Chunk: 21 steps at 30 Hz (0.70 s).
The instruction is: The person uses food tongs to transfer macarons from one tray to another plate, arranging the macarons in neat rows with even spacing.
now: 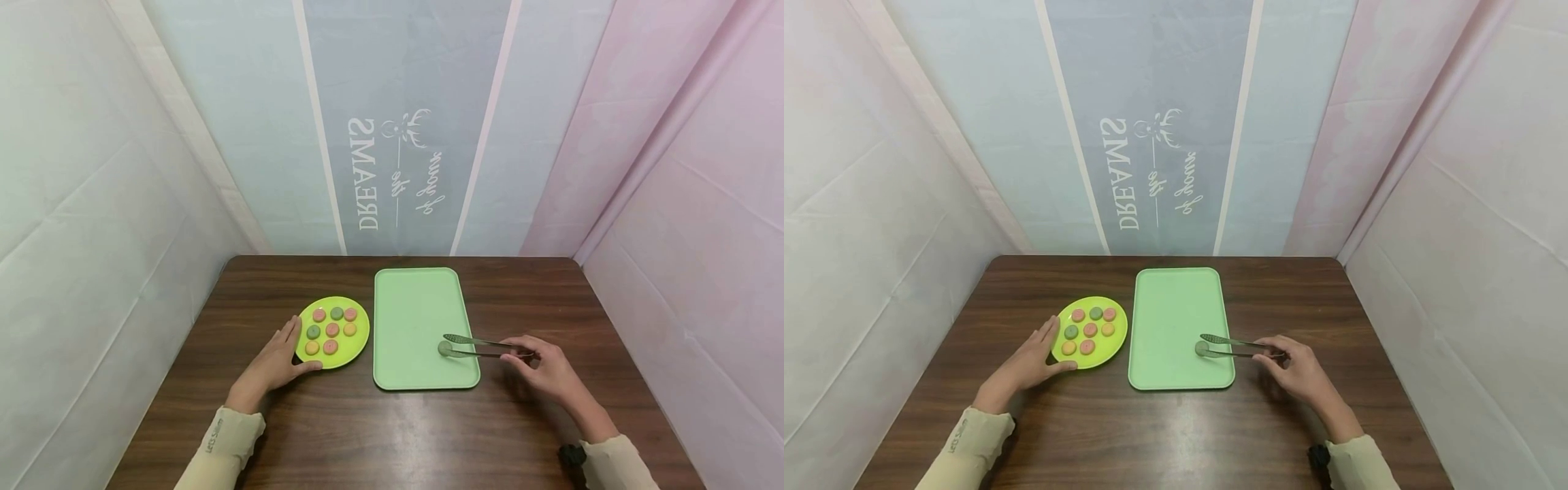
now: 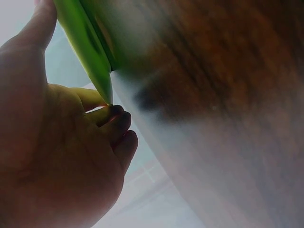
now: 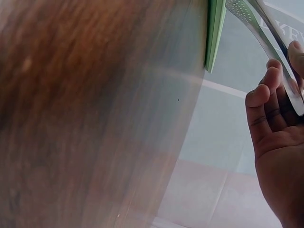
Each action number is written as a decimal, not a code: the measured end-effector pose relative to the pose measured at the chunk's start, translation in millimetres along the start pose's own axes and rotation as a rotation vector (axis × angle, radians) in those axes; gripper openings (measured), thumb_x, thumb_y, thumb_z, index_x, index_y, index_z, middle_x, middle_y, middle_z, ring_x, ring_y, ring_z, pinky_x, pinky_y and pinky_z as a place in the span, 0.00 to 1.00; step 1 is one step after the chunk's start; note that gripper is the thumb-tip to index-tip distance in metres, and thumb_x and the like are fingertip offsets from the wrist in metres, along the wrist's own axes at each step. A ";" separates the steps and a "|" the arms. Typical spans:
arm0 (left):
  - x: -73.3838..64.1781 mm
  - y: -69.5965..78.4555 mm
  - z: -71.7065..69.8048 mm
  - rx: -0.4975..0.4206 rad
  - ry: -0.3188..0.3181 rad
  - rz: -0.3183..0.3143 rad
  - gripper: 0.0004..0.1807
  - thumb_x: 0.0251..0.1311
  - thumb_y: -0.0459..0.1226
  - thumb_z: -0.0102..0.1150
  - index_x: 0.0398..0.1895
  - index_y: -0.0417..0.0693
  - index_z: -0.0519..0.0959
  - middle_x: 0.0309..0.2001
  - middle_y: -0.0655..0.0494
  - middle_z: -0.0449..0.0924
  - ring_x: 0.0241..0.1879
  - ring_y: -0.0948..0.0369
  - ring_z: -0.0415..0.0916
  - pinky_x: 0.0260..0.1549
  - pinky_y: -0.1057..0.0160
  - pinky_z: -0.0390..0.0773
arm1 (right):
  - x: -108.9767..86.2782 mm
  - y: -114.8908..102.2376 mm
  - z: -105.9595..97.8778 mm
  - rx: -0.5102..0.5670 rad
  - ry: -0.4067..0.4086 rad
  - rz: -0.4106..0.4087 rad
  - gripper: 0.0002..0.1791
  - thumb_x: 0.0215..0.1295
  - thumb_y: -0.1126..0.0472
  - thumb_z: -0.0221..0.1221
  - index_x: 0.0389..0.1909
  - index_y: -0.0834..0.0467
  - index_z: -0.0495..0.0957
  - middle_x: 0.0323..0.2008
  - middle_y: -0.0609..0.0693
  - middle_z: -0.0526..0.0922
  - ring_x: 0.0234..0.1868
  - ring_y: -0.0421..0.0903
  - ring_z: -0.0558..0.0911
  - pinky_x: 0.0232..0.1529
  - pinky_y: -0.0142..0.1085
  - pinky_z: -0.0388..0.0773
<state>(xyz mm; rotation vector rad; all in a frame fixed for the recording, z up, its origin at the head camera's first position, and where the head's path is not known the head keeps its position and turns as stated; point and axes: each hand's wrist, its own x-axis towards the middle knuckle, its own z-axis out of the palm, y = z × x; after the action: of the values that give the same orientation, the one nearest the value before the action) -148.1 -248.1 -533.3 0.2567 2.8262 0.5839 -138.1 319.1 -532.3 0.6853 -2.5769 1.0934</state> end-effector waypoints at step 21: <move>0.7 -0.7 0.6 0.003 0.003 0.002 0.69 0.65 0.69 0.64 0.86 0.31 0.42 0.86 0.32 0.39 0.84 0.36 0.43 0.82 0.37 0.50 | -0.6 4.1 4.6 -0.001 -0.003 -0.038 0.18 0.57 0.72 0.78 0.48 0.59 0.89 0.32 0.36 0.83 0.29 0.30 0.79 0.28 0.25 0.79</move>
<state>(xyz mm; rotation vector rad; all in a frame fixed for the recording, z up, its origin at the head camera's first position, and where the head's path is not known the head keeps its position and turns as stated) -148.6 -248.4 -534.2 0.2595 2.8298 0.5812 -139.9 318.5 -538.2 0.7326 -2.5556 1.0802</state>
